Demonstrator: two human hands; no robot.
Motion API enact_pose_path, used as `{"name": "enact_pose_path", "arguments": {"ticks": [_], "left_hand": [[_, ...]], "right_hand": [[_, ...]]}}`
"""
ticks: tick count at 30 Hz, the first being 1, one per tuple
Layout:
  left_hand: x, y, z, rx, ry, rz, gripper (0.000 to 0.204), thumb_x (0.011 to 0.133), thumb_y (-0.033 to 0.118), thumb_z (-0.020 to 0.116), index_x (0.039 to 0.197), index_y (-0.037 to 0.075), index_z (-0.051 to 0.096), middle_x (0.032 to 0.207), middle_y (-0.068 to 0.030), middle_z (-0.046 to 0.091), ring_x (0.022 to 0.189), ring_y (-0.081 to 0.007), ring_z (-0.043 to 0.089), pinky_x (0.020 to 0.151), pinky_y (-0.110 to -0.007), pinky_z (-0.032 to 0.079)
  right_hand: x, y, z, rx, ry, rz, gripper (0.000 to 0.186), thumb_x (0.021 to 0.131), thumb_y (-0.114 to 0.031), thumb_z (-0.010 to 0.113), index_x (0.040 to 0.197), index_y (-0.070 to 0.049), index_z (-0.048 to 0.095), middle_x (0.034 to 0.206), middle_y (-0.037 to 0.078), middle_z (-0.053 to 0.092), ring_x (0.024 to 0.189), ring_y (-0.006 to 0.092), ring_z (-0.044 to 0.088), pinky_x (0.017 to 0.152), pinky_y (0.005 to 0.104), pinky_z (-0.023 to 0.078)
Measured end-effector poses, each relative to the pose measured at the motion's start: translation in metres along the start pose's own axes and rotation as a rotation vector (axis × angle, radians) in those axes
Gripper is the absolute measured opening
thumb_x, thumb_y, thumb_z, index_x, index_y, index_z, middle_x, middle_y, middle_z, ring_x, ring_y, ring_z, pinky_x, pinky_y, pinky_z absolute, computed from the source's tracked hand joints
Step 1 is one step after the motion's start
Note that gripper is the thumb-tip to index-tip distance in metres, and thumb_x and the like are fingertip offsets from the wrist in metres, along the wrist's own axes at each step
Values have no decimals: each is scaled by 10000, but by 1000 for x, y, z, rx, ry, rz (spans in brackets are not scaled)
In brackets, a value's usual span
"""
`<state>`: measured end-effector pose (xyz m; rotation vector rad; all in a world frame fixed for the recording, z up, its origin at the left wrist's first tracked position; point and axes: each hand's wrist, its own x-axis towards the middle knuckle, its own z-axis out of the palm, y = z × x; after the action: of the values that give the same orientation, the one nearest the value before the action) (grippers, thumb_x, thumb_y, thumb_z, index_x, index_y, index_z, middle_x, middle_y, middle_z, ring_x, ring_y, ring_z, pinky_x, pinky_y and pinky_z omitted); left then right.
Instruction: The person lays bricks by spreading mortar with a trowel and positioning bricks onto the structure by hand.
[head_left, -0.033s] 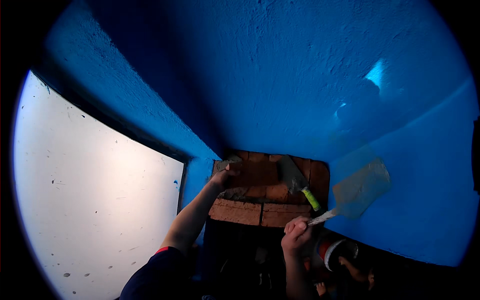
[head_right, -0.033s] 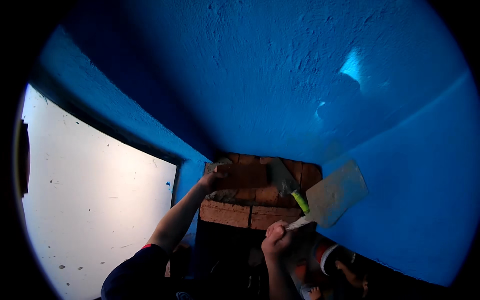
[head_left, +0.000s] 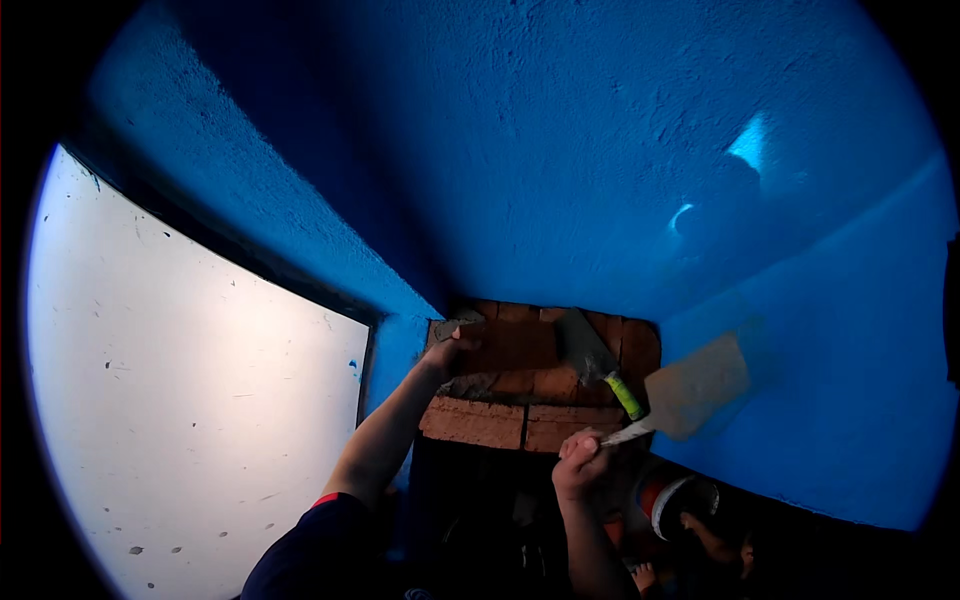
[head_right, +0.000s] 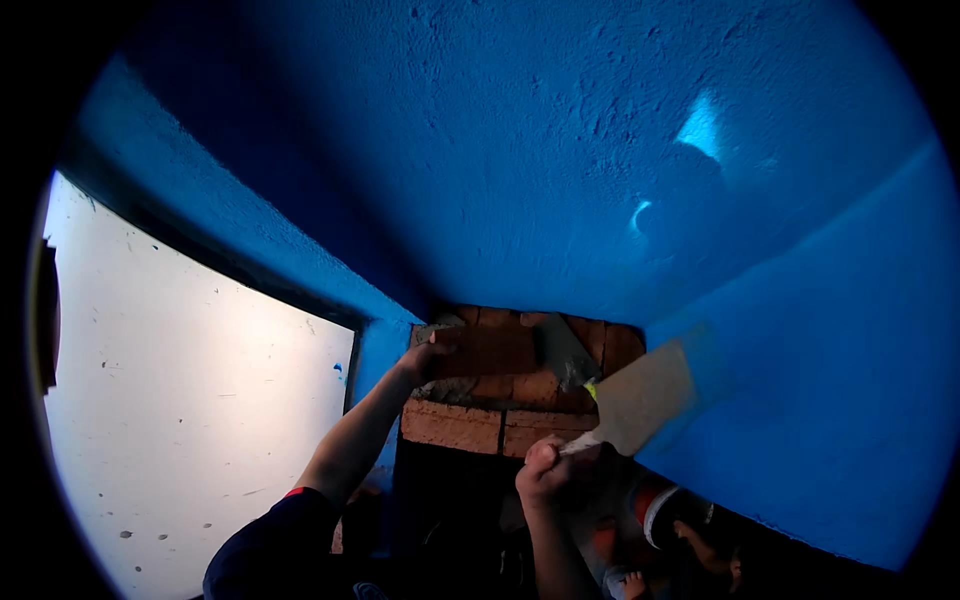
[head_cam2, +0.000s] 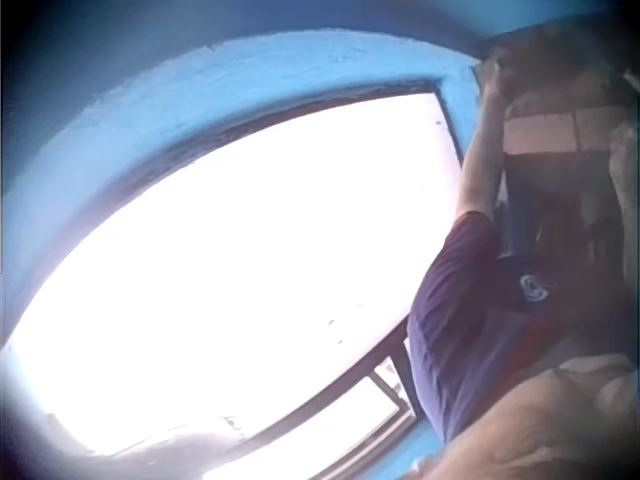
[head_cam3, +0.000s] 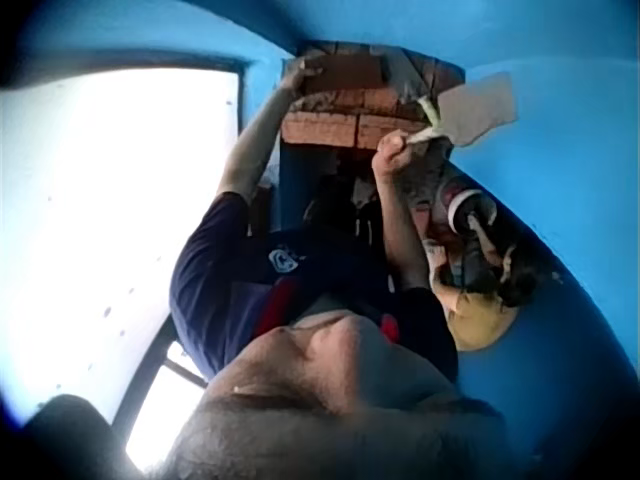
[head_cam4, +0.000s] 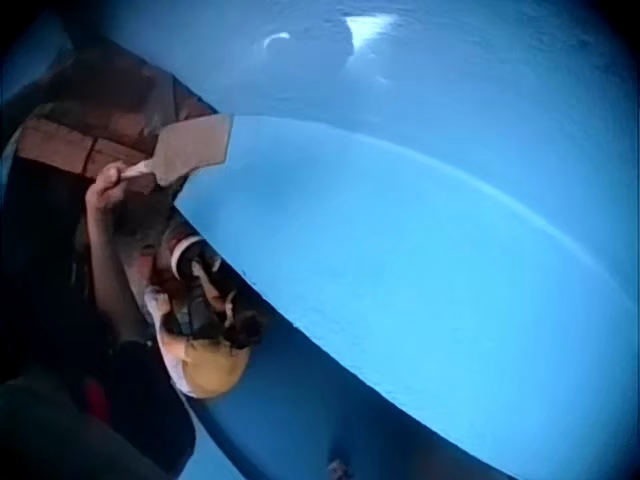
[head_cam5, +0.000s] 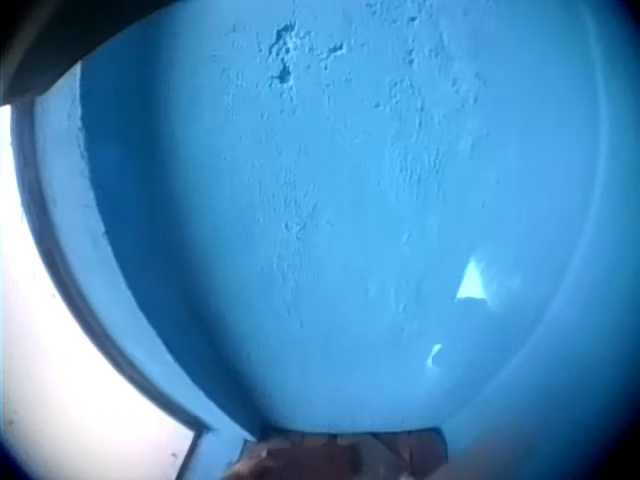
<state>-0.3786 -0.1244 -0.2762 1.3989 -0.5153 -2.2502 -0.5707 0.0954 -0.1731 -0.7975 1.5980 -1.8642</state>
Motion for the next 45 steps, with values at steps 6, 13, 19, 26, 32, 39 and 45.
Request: {"name": "enact_pose_path", "arguments": {"ticks": [6, 13, 19, 26, 32, 39, 45], "left_hand": [[-2, -6, -56, 17, 113, 83, 548, 801, 85, 652, 1306, 60, 442, 1185, -128, 540, 1053, -304, 560, 839, -409, 524], [-24, -5, -31, 11, 27, 48, 613, 765, 114, 664, 1323, 65, 414, 1221, -133, 518, 1111, -314, 522, 928, -427, 474], [8, 7, 52, 118, -21, -25, 621, 771, 137, 675, 1321, 41, 405, 1248, -143, 494, 1131, -311, 506, 947, -424, 455], [71, 0, 152, 866, -133, -13, 619, 801, 263, 694, 1302, 7, 436, 1219, -162, 513, 1109, -306, 522, 886, -399, 481], [27, -37, 131, 2235, 150, 407, 1123, 682, 440, 784, 1463, 38, 85, 1458, -165, 231, 1324, -369, 259, 1100, -469, 241], [17, -37, 136, 2209, 187, 347, 1182, 604, 402, 819, 1473, 81, 84, 1465, -177, 198, 1348, -385, 195, 1125, -482, 181], [-47, -29, 135, 1869, 236, 311, 1192, 489, 344, 825, 1455, 86, 176, 1429, -215, 246, 1324, -429, 210, 1084, -501, 270]], "right_hand": [[-8, 57, 3, -667, -458, 519, 533, 969, -512, 357, 703, -61, 456, 567, 61, 392, 513, 217, 440, 492, 373, 319], [-36, 26, -90, -233, -194, 589, 481, 962, -484, 421, 640, -131, 367, 496, -25, 288, 392, 90, 294, 391, 295, 206], [-91, -9, -133, -539, -146, 691, 460, 978, -415, 428, 626, -125, 368, 505, 33, 245, 381, 147, 240, 414, 348, 212], [-186, 25, -189, -426, -195, 867, 445, 985, -464, 386, 672, -151, 424, 541, 22, 286, 457, 156, 296, 475, 379, 240], [-217, 1, -198, -812, -69, 644, 424, 977, -435, 399, 762, -91, 523, 627, 116, 472, 608, 287, 501, 581, 439, 393], [-207, 8, -234, -743, -128, 540, 399, 977, -421, 405, 762, -95, 489, 603, 65, 464, 502, 221, 462, 513, 393, 376], [-68, -20, -213, 640, -46, 1370, 329, 980, -423, 420, 800, -148, 420, 605, -38, 376, 456, 103, 327, 458, 290, 316]]}}
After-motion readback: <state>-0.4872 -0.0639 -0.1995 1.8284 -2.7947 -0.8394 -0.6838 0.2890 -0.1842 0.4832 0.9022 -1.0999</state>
